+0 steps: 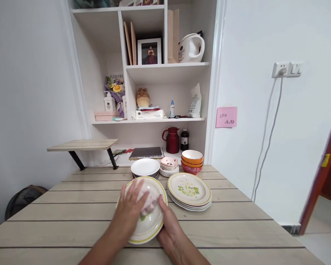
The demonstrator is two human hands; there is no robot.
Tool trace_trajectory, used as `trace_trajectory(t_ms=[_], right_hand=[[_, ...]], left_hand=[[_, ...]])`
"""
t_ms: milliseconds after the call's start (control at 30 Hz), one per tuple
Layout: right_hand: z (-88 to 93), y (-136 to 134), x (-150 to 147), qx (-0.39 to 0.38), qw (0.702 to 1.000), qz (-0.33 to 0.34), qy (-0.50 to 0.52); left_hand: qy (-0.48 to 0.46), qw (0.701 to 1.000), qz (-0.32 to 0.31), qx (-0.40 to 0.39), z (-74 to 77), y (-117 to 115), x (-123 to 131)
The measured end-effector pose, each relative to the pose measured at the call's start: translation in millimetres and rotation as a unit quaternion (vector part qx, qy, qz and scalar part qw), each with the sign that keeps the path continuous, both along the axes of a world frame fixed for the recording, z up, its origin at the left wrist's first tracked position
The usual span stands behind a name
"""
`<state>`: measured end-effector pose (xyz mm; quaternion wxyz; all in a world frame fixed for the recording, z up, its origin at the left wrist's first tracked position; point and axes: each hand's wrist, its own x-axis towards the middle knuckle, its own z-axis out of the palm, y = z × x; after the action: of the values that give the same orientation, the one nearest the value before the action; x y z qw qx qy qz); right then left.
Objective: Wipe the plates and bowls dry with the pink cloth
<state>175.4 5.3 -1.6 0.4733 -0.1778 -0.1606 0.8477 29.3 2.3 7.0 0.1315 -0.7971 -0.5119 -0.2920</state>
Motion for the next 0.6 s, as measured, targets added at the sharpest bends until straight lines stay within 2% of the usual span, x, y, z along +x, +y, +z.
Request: trace_trajectory(t_ms=[100, 200, 267, 367, 433, 500, 600], right_hand=[[-1.1, 3, 7, -0.014, 1.0, -0.007, 0.014], [0.1, 3, 9, 0.027, 0.999, 0.001, 0.03], [1.1, 2, 7, 0.053, 0.998, 0.005, 0.026], [-0.9, 0, 1, 0.062, 0.998, 0.024, 0.009], [-4.1, 2, -1, 0.063, 0.998, 0.021, 0.004], [-6.3, 5, -1, 0.064, 0.998, -0.012, -0.002], [-5.0, 7, 2, 0.068, 0.996, -0.061, -0.007]], left_hand=[[0.102, 0.992, -0.072, -0.015, -15.7, -8, 28], [0.087, 0.993, -0.074, -0.026, -10.1, -7, 33], [0.076, 0.995, -0.055, -0.023, 4.9, 0, 23], [0.058, 0.998, 0.027, -0.008, 27.1, 11, -5], [0.054, 0.995, 0.089, 0.006, 30.1, 15, -23], [0.066, 0.991, 0.116, 0.015, 18.9, 12, -34], [0.079, 0.99, 0.11, 0.024, -16.4, -6, -33]])
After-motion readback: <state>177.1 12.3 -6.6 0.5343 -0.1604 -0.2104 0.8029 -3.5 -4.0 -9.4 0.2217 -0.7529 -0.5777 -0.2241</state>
